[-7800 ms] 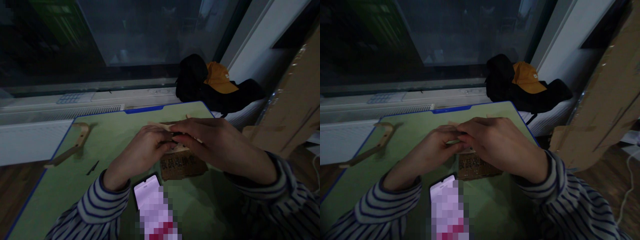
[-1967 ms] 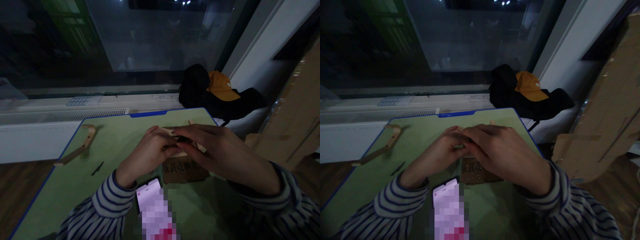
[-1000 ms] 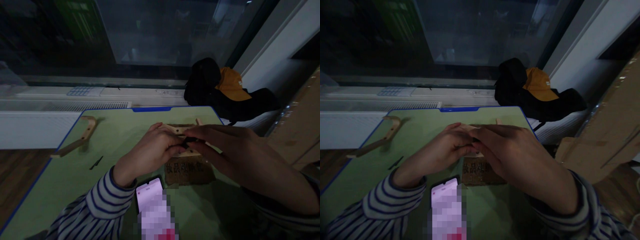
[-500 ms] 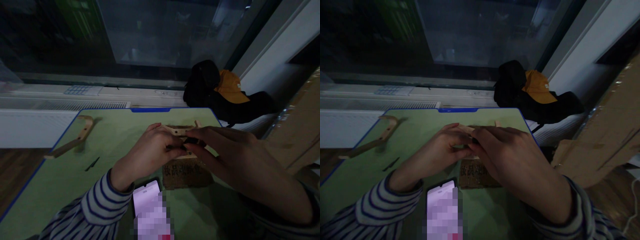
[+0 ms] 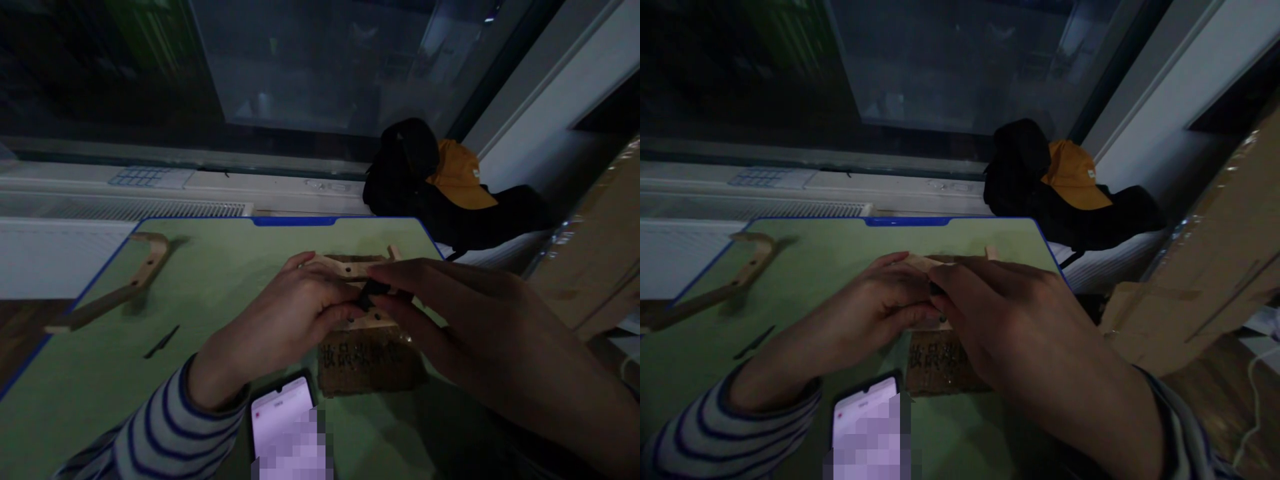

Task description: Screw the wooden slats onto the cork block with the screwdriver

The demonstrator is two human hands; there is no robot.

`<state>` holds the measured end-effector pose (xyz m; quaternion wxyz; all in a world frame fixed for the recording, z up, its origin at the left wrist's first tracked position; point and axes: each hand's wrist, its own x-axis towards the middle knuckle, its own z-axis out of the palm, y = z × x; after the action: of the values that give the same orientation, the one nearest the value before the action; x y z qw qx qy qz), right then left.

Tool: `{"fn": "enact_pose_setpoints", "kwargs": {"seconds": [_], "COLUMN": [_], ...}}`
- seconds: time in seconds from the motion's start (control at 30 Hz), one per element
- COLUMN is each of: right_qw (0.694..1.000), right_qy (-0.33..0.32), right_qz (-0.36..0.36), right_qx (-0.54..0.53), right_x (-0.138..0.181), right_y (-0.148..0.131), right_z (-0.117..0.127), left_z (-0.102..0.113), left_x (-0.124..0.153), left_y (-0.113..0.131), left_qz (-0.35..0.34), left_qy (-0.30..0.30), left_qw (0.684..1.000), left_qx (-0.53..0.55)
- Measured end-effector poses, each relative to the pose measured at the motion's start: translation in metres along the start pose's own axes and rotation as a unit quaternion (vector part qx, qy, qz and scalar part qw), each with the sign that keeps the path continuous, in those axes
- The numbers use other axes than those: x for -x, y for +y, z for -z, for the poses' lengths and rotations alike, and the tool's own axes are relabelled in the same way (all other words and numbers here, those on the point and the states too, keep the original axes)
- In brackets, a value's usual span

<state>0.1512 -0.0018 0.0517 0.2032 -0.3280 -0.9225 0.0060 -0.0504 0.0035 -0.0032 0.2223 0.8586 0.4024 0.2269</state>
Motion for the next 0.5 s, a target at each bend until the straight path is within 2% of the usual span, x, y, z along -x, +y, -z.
{"fn": "enact_pose_setpoints", "kwargs": {"seconds": [0.27,0.5], "right_qw": [1.0,1.0], "right_qy": [0.005,-0.021], "right_qz": [-0.001,0.014], "right_qx": [0.021,-0.013], "right_x": [0.0015,0.0033], "right_y": [-0.0018,0.0004], "right_z": [0.0023,0.003], "left_z": [-0.0038,-0.004], "left_x": [-0.0025,-0.0039], "left_y": [0.0052,0.0055], "left_qz": [0.007,-0.027], "left_qy": [0.033,0.037], "left_qw": [0.999,0.999], "left_qx": [0.008,0.013]}}
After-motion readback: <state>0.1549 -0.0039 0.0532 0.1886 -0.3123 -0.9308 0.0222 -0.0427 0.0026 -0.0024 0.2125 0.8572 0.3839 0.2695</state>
